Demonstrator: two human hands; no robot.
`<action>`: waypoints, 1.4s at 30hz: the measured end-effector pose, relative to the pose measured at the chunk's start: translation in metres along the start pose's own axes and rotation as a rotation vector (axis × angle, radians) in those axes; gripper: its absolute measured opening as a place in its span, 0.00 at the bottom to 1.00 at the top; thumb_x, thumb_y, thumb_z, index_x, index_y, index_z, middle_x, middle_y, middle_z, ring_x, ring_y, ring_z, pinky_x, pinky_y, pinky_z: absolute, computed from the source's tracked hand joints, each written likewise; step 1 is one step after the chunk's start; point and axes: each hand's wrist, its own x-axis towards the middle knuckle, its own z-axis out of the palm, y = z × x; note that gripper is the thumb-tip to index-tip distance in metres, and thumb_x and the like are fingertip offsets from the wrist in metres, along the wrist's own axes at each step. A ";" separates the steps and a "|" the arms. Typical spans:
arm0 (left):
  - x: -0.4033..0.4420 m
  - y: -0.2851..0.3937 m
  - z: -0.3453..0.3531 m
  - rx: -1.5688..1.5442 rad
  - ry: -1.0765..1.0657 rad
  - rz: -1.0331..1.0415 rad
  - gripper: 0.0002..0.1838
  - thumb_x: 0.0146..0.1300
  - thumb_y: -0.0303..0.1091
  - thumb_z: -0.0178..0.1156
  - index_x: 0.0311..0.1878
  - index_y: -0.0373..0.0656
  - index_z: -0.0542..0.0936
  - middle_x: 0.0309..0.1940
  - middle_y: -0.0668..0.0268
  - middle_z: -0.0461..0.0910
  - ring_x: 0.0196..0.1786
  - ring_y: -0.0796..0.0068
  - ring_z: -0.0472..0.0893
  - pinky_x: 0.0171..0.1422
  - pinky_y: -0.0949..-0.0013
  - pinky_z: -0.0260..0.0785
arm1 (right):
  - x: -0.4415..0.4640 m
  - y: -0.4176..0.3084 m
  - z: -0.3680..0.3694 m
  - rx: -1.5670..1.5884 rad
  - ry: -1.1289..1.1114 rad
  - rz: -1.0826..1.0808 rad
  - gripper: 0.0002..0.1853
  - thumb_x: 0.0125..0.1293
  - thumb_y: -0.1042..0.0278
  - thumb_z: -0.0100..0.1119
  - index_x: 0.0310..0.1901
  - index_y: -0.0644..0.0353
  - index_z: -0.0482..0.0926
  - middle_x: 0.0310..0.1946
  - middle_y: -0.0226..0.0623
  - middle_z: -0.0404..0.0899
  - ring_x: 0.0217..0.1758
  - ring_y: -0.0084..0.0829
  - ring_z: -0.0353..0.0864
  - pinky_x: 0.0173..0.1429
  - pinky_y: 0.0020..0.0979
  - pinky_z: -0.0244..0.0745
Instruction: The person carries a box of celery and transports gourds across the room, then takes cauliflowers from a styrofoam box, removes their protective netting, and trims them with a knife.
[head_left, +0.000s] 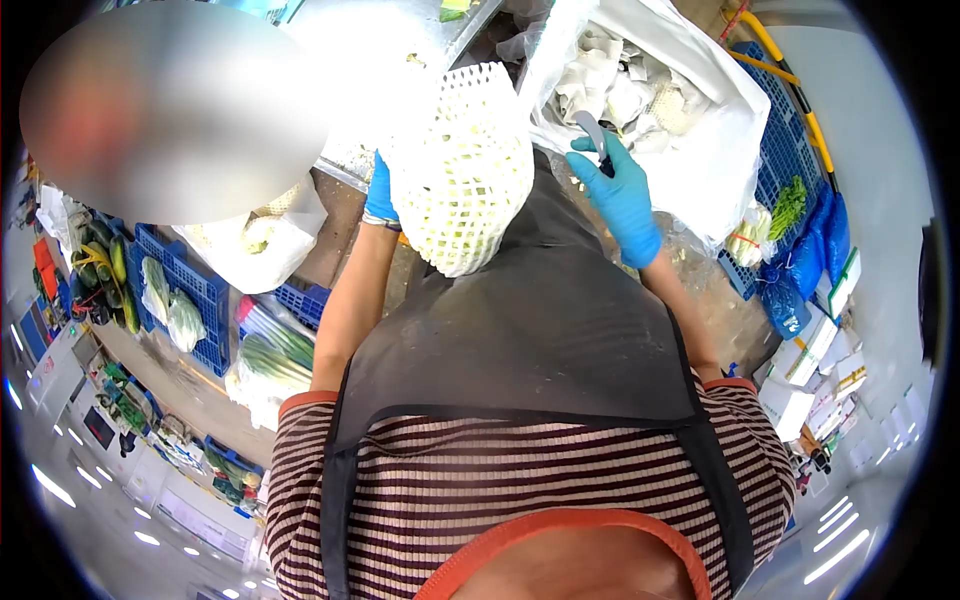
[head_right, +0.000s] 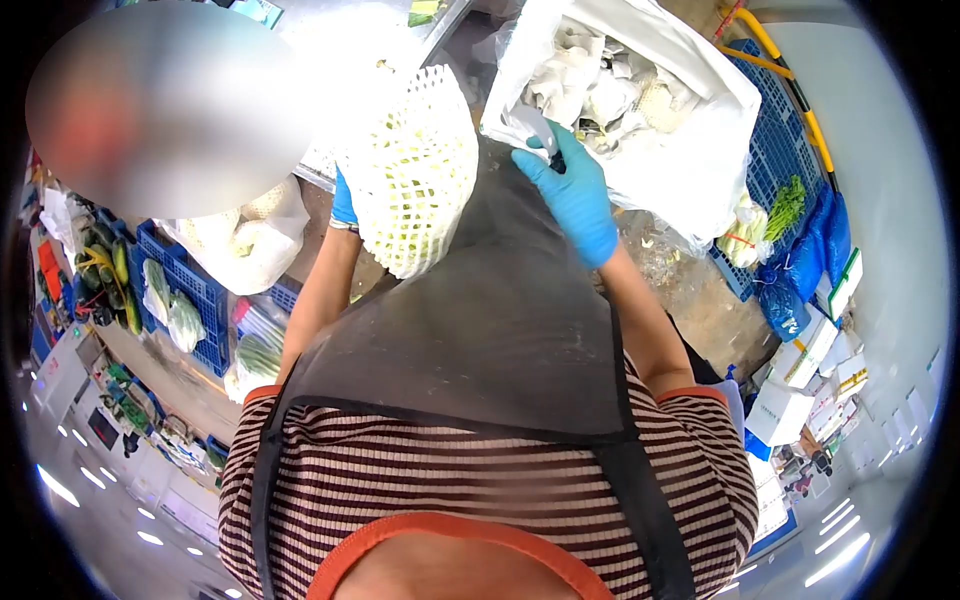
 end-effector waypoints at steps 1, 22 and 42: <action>0.001 -0.002 -0.012 -0.013 0.014 0.013 0.33 0.74 0.55 0.42 0.73 0.40 0.62 0.70 0.56 0.66 0.69 0.60 0.69 0.73 0.58 0.63 | -0.006 -0.002 0.008 -0.038 0.034 -0.121 0.33 0.61 0.58 0.70 0.66 0.60 0.71 0.47 0.37 0.81 0.48 0.24 0.78 0.55 0.27 0.75; 0.093 -0.025 0.036 1.099 -0.051 0.262 0.28 0.71 0.42 0.50 0.67 0.32 0.66 0.63 0.51 0.71 0.62 0.60 0.73 0.66 0.57 0.69 | 0.041 0.075 -0.011 -0.213 0.227 -0.093 0.36 0.58 0.54 0.63 0.67 0.58 0.67 0.38 0.53 0.81 0.39 0.50 0.83 0.45 0.42 0.77; 0.215 0.013 0.117 1.291 -0.394 -0.584 0.39 0.68 0.63 0.48 0.71 0.42 0.65 0.69 0.52 0.65 0.70 0.60 0.66 0.72 0.56 0.60 | 0.008 0.010 -0.036 0.020 0.235 -0.564 0.14 0.61 0.52 0.65 0.31 0.54 0.79 0.24 0.40 0.79 0.28 0.40 0.78 0.34 0.40 0.69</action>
